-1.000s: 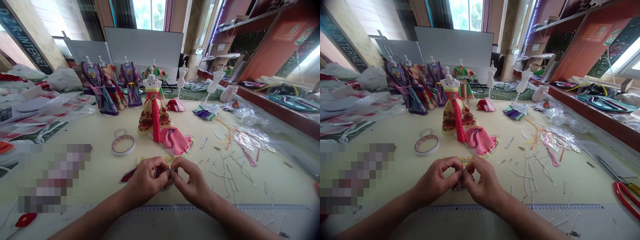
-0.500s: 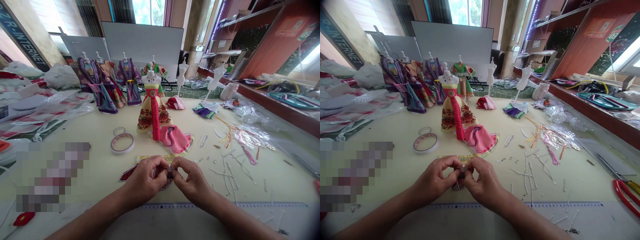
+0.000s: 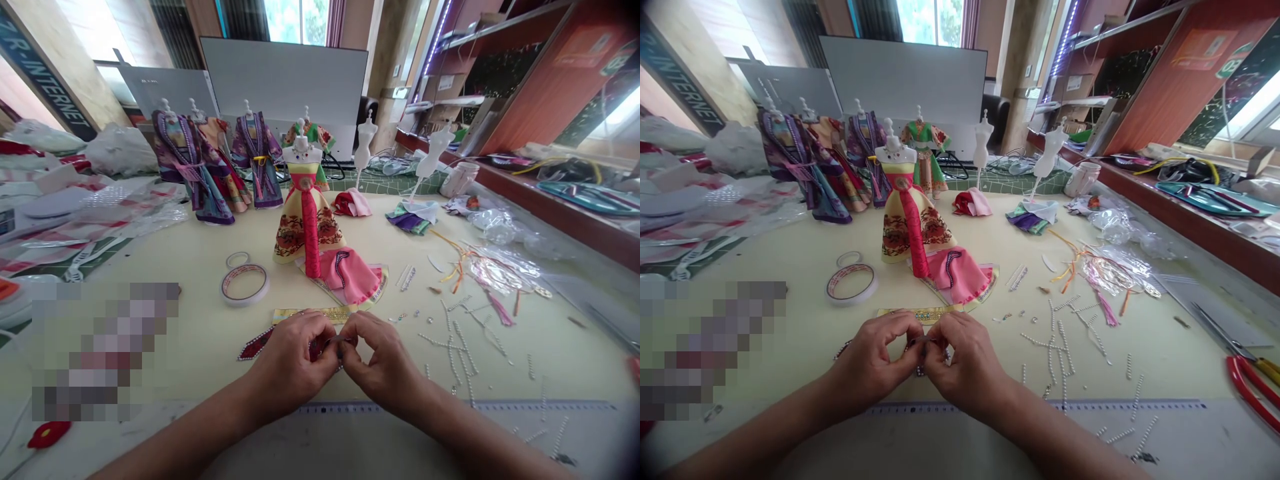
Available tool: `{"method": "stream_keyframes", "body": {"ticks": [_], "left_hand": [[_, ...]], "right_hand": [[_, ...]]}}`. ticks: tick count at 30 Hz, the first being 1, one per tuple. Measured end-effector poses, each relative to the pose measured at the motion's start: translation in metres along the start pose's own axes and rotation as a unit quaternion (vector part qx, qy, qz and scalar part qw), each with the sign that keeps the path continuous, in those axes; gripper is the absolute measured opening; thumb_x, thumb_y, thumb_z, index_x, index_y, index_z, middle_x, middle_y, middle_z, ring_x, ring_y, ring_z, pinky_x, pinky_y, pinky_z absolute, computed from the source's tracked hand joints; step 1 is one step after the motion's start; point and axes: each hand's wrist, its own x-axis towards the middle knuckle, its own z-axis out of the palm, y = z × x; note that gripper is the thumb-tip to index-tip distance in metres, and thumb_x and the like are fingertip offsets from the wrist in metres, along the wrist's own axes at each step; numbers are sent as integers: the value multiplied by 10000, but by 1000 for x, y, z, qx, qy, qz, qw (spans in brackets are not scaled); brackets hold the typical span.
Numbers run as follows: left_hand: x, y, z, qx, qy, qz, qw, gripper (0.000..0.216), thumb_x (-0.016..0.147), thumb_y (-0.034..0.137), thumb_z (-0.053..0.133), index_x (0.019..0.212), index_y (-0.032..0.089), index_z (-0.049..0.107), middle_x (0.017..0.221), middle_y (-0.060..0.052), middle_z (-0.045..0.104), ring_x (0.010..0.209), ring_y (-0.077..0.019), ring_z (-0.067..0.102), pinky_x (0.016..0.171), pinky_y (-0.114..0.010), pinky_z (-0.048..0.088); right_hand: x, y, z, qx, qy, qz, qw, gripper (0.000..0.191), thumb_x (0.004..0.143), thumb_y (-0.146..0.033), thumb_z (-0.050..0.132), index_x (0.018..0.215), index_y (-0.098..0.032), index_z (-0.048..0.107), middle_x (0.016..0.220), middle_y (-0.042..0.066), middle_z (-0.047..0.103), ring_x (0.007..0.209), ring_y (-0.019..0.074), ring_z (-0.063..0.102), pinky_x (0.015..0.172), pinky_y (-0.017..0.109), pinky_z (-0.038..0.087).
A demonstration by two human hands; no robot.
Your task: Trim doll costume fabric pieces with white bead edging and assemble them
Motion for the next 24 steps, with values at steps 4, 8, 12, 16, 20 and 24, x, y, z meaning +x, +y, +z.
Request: {"method": "stream_keyframes", "body": {"ticks": [4,8,12,16,20,24], "left_hand": [[0,0,0,-13,-13,-12,1000,148,773,166,507,628,186,488,633,23,530,613,-116,462,563,-231,348],[2,-2,-1,-50,-32,-25,998,127,784,155,506,666,190,540,661,26,590,636,-116,510,585,-225,374],[4,-4,-1,-39,-26,-18,999,94,785,177,536,697,193,565,673,27,606,646,-119,521,605,-232,381],[3,-3,-1,-36,-32,-2,999,150,786,139,518,647,185,550,651,32,586,645,-111,514,630,-233,383],[2,-2,-2,-72,-47,-18,996,159,789,118,496,666,188,568,656,37,592,644,-105,520,589,-211,384],[3,-2,-2,-92,-60,-26,994,179,817,145,485,669,184,579,651,37,598,632,-102,521,604,-215,393]], "right_hand": [[1,-2,-1,21,-16,27,999,142,731,-114,483,619,-200,470,584,-21,531,552,110,462,528,240,371],[2,-2,-3,45,-20,59,997,138,737,-126,481,617,-195,488,575,-21,534,543,107,469,526,238,374],[1,-1,-3,38,-6,55,998,132,718,-108,471,619,-193,493,576,-23,532,546,106,468,532,238,372],[1,-3,-4,50,-10,58,997,132,719,-112,480,611,-189,489,571,-27,526,537,100,464,524,228,371],[2,-3,-6,76,-27,81,993,132,718,-101,464,623,-185,500,562,-32,525,531,92,471,497,203,361],[3,-2,-7,67,-25,93,993,118,726,-118,465,637,-184,506,570,-28,515,541,98,471,468,197,333]]}}
